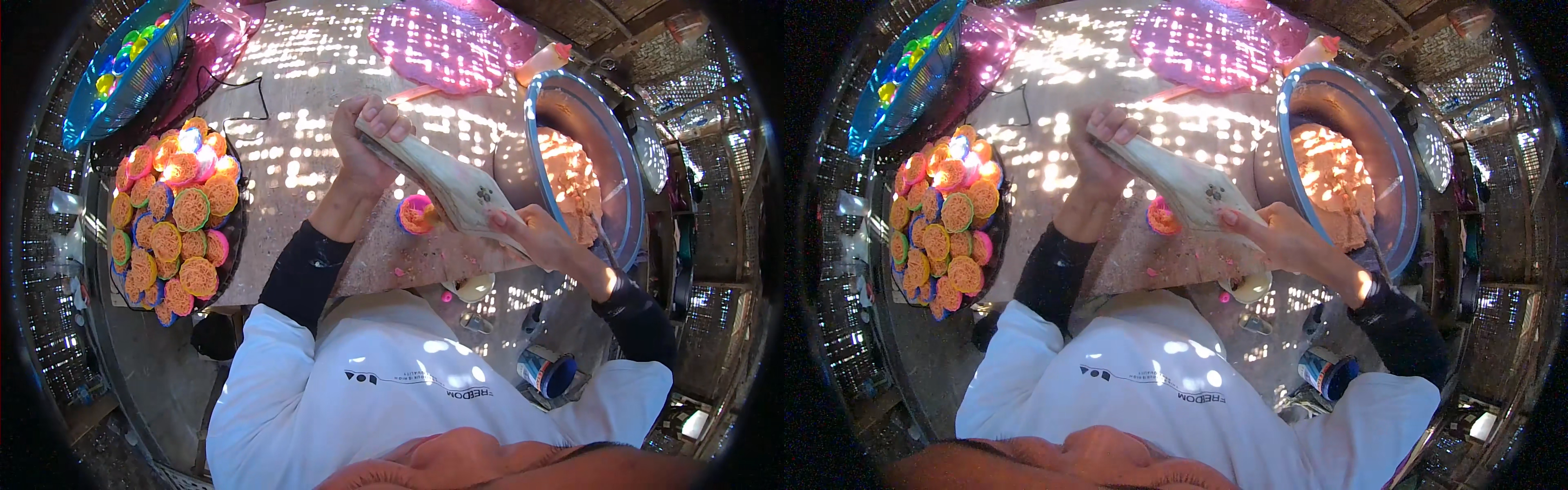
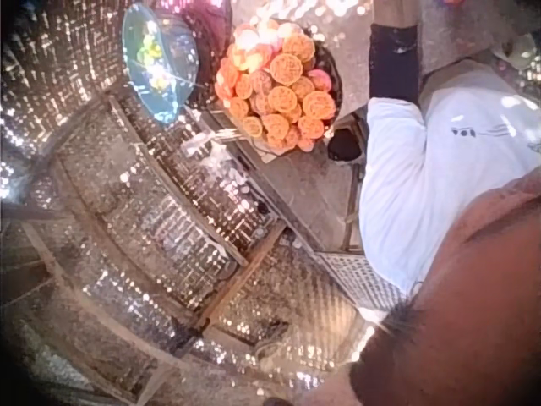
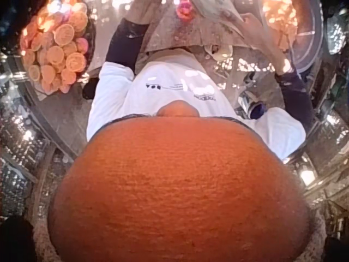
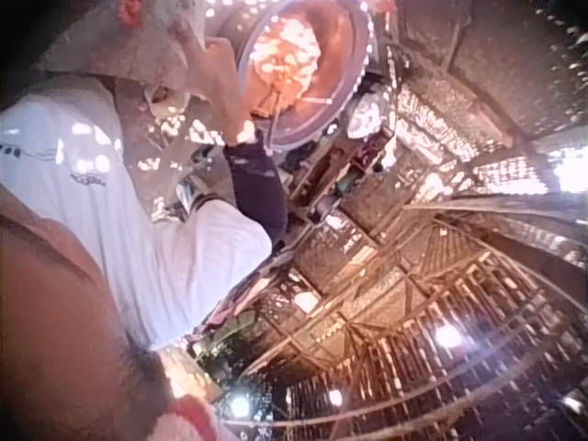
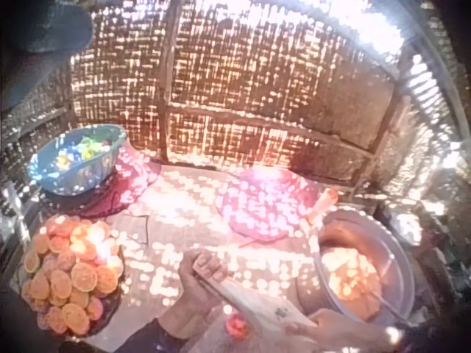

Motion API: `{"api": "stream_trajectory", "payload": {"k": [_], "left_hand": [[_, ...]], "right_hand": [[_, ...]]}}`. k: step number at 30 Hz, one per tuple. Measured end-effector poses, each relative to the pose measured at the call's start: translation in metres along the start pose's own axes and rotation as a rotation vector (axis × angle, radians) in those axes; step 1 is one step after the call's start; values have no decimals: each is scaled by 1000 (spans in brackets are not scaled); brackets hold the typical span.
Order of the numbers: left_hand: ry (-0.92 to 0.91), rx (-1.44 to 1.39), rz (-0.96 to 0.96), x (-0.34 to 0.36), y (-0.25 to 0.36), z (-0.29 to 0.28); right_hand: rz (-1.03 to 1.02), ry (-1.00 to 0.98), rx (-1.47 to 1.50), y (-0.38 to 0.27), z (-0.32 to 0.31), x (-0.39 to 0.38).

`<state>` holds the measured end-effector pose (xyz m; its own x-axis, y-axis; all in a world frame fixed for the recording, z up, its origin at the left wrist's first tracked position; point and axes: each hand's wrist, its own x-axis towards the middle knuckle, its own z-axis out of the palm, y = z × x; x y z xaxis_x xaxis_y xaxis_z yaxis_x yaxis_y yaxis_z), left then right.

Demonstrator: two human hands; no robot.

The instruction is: The person scoops orange batter from a large metal bowl into small colorful plastic cups using a wooden mold. They press the batter into the cups and arrange them on a tray. The person repeats this process for multiple cups.

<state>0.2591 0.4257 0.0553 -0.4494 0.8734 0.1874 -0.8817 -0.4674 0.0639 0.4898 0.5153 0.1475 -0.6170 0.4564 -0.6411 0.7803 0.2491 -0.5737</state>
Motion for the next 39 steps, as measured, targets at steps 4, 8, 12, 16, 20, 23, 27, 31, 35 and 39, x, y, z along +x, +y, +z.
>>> {"api": "stream_trajectory", "payload": {"k": [4, 8, 12, 16, 20, 23, 27, 31, 35, 39], "left_hand": [[-61, 1, 16, 5, 6, 2], [-67, 14, 47, 4, 15, 6], [-22, 26, 67, -2, 21, 11], [25, 22, 64, -8, 18, 9], [30, 82, 83, -4, 7, 8], [30, 151, 126, 2, 7, 11], [1, 192, 132, 3, 9, 26], [-33, 246, 27, -3, 4, 53], [-137, 1134, -154, -19, -5, -4], [-213, 1798, -339, -39, -20, -58]], "right_hand": [[-21, 60, -94, -6, 3, 2], [-5, 76, -182, 1, 9, 14], [-37, 60, -188, -4, 15, 14], [7, 18, -197, -11, 12, 4], [8, 57, -218, -8, 7, 0], [-14, 133, -254, -8, 9, 2], [-132, 220, -245, -1, 17, 2], [-239, 129, -28, 22, 18, 7], [-318, 113, 130, 32, 24, -1], [-349, 120, 204, 53, 27, 10]]}}
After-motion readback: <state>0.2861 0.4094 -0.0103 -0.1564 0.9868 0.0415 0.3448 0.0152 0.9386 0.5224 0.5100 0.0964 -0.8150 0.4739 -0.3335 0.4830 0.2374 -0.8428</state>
